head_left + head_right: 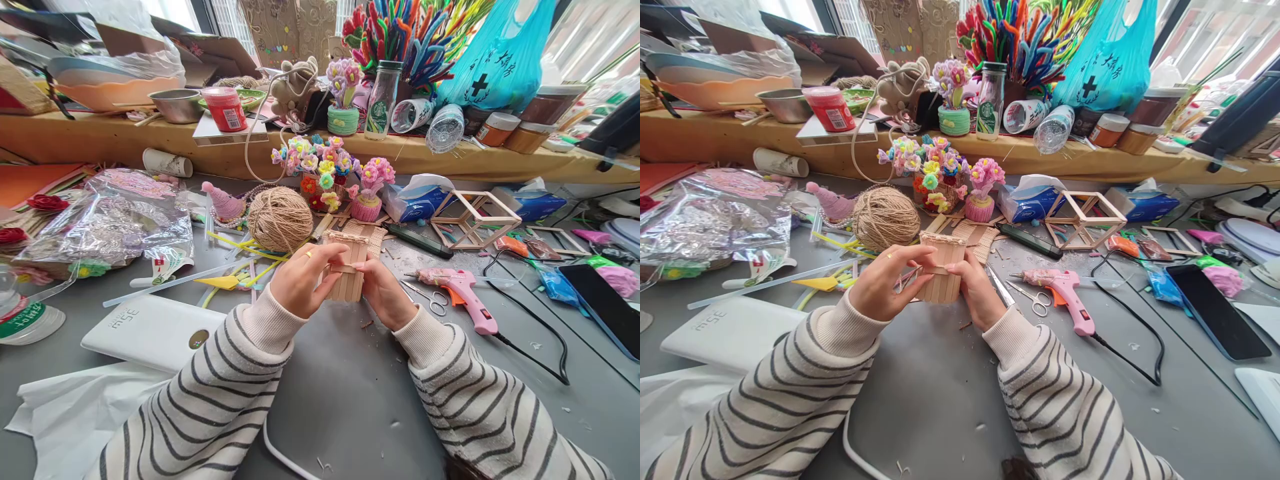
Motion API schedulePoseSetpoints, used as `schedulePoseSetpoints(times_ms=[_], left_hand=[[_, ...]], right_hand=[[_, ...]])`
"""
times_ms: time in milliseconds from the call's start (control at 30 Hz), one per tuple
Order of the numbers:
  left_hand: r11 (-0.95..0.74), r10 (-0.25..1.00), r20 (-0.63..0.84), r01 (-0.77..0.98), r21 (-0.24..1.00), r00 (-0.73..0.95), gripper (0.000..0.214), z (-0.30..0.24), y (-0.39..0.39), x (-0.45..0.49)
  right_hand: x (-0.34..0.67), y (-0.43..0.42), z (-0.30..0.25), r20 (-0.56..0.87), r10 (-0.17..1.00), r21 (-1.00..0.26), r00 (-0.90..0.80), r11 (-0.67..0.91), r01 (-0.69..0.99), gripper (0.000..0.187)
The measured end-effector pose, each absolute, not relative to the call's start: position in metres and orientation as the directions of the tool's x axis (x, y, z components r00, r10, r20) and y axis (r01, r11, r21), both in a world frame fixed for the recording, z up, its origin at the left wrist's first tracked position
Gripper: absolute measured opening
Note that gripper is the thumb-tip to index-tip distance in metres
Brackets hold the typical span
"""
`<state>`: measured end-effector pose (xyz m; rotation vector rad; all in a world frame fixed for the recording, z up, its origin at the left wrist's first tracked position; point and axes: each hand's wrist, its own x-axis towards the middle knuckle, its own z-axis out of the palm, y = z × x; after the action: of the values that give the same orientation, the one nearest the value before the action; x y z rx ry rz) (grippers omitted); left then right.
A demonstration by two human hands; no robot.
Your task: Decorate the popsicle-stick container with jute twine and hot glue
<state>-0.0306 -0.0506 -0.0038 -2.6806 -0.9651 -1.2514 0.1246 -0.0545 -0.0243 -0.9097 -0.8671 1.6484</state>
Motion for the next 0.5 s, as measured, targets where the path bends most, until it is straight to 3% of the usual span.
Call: schedulePoseSetpoints(times_ms=[233, 500], left_hand=[[-0.807, 0.467, 0.746, 0.573, 0.140, 0.475, 0.029, -0.0050, -0.0504, -0.0332], [-0.814, 0.444, 0.756, 0.570, 0.115, 0.481, 0.027, -0.0056, -0.0492, -0.0341]], right_hand=[[0.1252, -0.0536, -0.0249, -0.152, 0.967, -0.872, -0.207, -0.230, -0.433, 0.042], [0.1239, -0.0559, -0.0238, -0.080, 0.978, -0.879, -0.192, -0.160, -0.449, 0.034]])
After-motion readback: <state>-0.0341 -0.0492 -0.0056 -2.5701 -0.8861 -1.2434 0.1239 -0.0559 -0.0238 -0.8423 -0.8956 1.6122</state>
